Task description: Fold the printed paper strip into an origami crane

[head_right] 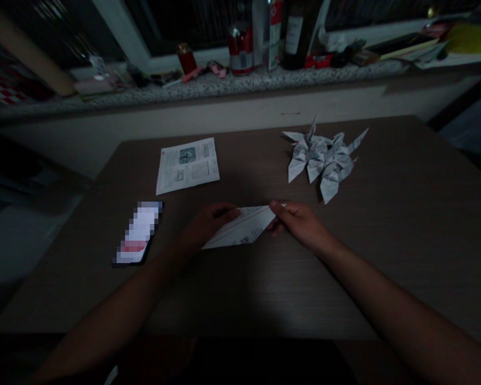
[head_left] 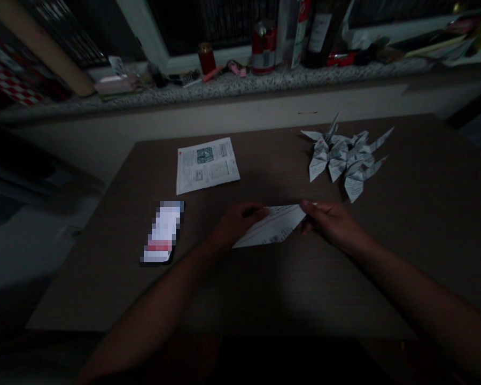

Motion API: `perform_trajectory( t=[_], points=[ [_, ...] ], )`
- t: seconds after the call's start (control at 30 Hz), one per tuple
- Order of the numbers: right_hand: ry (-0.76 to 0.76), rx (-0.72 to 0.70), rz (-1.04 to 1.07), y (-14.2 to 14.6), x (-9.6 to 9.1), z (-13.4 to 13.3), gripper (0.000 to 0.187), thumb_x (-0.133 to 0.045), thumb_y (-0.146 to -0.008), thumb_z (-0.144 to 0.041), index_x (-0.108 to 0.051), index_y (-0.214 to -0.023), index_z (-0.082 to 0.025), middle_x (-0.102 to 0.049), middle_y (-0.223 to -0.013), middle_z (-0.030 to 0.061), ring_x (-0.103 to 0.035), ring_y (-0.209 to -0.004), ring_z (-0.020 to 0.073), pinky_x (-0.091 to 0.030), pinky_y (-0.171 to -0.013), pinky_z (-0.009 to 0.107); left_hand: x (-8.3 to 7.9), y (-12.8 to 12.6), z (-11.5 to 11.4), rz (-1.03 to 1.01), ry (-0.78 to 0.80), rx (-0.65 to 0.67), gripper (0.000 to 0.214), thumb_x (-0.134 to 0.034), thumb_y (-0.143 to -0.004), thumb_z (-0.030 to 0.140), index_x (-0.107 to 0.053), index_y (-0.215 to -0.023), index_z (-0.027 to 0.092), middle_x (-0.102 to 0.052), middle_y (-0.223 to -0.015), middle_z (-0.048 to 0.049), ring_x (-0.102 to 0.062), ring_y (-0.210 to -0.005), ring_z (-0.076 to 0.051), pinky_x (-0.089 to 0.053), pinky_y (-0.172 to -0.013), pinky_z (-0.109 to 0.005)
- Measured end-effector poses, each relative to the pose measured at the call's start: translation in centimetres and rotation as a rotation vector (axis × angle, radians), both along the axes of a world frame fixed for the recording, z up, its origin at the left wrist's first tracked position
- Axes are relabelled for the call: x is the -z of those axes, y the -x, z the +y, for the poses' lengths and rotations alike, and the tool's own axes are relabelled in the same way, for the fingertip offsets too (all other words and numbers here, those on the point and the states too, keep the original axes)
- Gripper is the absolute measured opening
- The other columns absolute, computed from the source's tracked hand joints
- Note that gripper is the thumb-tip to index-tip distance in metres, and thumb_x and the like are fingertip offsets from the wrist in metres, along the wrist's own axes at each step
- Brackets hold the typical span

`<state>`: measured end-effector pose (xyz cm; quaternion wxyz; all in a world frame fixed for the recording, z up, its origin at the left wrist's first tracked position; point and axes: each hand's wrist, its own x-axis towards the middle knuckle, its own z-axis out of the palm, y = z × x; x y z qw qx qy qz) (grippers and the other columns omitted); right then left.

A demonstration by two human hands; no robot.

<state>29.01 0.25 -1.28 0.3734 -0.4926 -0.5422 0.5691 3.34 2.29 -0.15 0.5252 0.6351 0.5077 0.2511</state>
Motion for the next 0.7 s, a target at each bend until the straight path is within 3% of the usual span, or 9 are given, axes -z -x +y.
perform_trajectory(
  t=[0.13, 0.27, 0.4, 0.5, 0.7],
  points=[
    [-0.046, 0.036, -0.118, -0.2, 0.0, 0.3, 0.050, -0.069, -0.086, -0.068, -0.077, -0.086, -0.018, -0.074, -0.070, 0.0047, -0.067, -0.055, 0.0161, -0.053, -0.055, 0.028, -0.1, 0.2, -0.1, 0.113, -0.194, 0.040, 0.029, -0.064, -0.099, 0.042, -0.076, -0.112, 0.020, -0.078, -0.109, -0.0046, -0.072, -0.100, -0.021, -0.056, -0.091, -0.035],
    [-0.150, 0.085, -0.354, -0.7, 0.1, 0.7, 0.044, -0.066, -0.090, -0.060, -0.078, -0.094, -0.018, -0.074, -0.064, 0.0034, -0.068, -0.053, 0.0194, -0.052, -0.055, 0.031, -0.2, 0.2, -0.7, 0.276, -0.500, 0.043, 0.028, -0.067, -0.098, 0.029, -0.069, -0.124, 0.019, -0.072, -0.123, -0.0070, -0.069, -0.110, -0.020, -0.056, -0.099, -0.036],
    [-0.329, 0.131, -0.572, -1.3, 0.6, 1.0, 0.035, -0.062, -0.094, -0.050, -0.079, -0.098, -0.020, -0.080, -0.079, 0.0060, -0.074, -0.069, 0.0252, -0.054, -0.062, 0.035, -0.2, -0.1, -1.7, 0.403, -0.766, 0.355, 0.028, -0.060, -0.103, 0.025, -0.065, -0.129, 0.017, -0.064, -0.138, -0.0102, -0.062, -0.127, -0.023, -0.052, -0.110, -0.039],
    [-0.491, 0.112, -0.674, -1.8, 1.0, 1.2, 0.026, -0.062, -0.097, -0.040, -0.079, -0.100, -0.021, -0.082, -0.098, 0.0074, -0.076, -0.084, 0.0268, -0.057, -0.075, 0.038, -0.1, -0.5, -2.4, 0.523, -0.819, 0.512, 0.027, -0.056, -0.105, 0.025, -0.066, -0.128, 0.014, -0.062, -0.144, -0.0122, -0.061, -0.131, -0.026, -0.053, -0.110, -0.041],
    [-0.891, 0.038, -0.987, -1.7, 0.1, 1.0, 0.030, -0.057, -0.102, -0.033, -0.075, -0.120, -0.018, -0.075, -0.120, 0.0147, -0.068, -0.111, 0.0338, -0.055, -0.094, 0.051, 0.1, -1.0, -2.7, 0.658, -0.839, 0.595, 0.031, -0.052, -0.105, 0.018, -0.062, -0.134, 0.012, -0.064, -0.143, -0.0130, -0.064, -0.128, -0.026, -0.055, -0.107, -0.039]
  ],
)
